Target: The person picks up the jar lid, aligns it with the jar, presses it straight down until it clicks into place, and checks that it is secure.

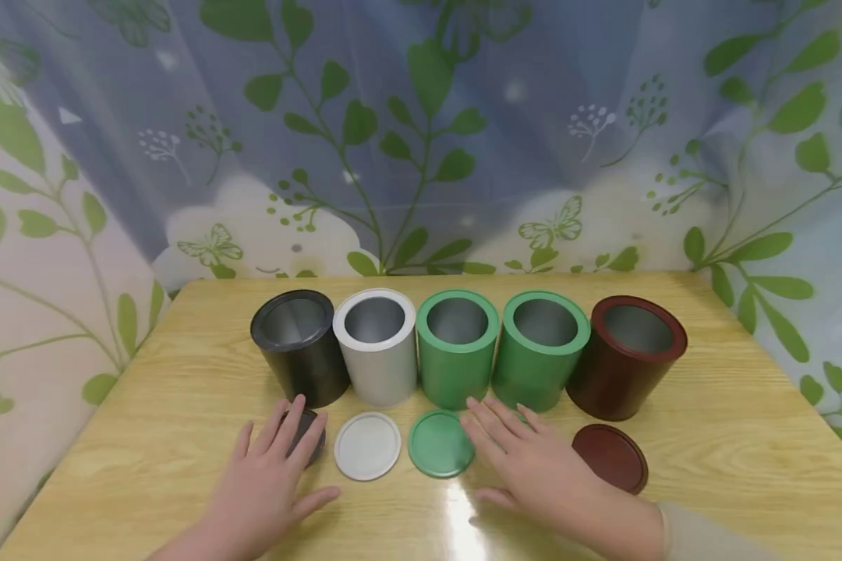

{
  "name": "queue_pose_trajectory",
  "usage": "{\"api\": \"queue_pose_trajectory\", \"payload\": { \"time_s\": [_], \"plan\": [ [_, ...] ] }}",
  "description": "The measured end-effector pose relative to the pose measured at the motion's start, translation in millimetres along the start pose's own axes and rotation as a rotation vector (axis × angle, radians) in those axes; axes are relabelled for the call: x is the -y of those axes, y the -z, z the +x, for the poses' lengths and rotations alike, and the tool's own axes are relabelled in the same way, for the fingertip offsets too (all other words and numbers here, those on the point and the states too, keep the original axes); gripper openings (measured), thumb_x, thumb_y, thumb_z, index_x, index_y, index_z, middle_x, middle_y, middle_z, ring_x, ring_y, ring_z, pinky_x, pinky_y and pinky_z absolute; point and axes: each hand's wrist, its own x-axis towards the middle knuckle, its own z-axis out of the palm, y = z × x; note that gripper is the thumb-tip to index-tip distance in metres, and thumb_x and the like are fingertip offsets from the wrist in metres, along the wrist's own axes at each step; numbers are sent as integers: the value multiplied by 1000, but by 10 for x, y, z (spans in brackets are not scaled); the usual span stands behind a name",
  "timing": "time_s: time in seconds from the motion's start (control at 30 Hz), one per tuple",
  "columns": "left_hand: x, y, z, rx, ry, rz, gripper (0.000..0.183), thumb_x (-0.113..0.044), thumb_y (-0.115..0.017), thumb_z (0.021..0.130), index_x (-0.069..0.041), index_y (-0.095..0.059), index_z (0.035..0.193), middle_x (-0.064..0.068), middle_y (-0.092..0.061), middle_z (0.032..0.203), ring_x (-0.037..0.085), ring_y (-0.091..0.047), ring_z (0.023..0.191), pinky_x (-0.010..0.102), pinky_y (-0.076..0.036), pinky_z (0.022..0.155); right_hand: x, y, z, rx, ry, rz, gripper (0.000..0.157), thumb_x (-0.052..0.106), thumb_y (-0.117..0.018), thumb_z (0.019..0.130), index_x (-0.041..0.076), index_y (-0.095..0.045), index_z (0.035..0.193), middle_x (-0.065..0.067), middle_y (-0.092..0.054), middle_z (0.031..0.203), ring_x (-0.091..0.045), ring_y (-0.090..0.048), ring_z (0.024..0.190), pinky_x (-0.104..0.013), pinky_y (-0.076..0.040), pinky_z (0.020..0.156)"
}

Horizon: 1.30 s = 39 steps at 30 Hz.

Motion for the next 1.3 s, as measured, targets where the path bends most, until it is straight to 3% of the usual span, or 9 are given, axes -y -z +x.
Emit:
{"api": "queue_pose_trajectory", "payload": {
  "time_s": [0.27, 0.53, 0.83, 1.1, 1.3],
  "plan": [
    [167, 10, -53, -10, 32, -14, 81, -61, -65, 76, -10, -48, 137, 20, -34, 144, 37, -31, 131, 64, -31, 94, 153, 37, 325, 97, 47, -32, 74, 55, -57, 86, 7, -43, 140, -11, -38, 145, -27, -39, 130, -45, -41, 97],
    [326, -36, -72, 71, 90, -39, 80, -62, -59, 80, -8, -47, 137, 22, -35, 143, 40, -32, 130, 65, -29, 95, 373, -79, 672, 159, 103, -60, 73, 58, -54, 87, 12, -39, 142, -8, -36, 147, -23, -38, 131, -39, -42, 96],
    [458, -105, -111, 107, 115, -56, 79, -62, -59, 81, -7, -47, 136, 25, -35, 142, 42, -33, 128, 66, -31, 92, 540, -172, 991, 60, 155, -20, 68, 55, -59, 85, 15, -45, 138, -5, -46, 138, -20, -46, 123, -35, -44, 93],
    [559, -164, -140, 164, 103, -80, 80, -62, -58, 81, -6, -47, 137, 25, -37, 141, 42, -36, 127, 66, -34, 90, 666, -202, 1249, 223, 169, -36, 70, 59, -52, 87, 19, -38, 144, 0, -39, 145, -16, -40, 128, -33, -41, 97],
    [631, -202, -80, 213, 69, -122, 82, -63, -58, 80, -6, -47, 137, 26, -38, 140, 43, -39, 124, 65, -35, 89, 748, -283, 1420, 290, 173, -24, 71, 60, -50, 88, 21, -35, 145, 2, -34, 147, -16, -39, 129, -33, -41, 97]
  ]
}}
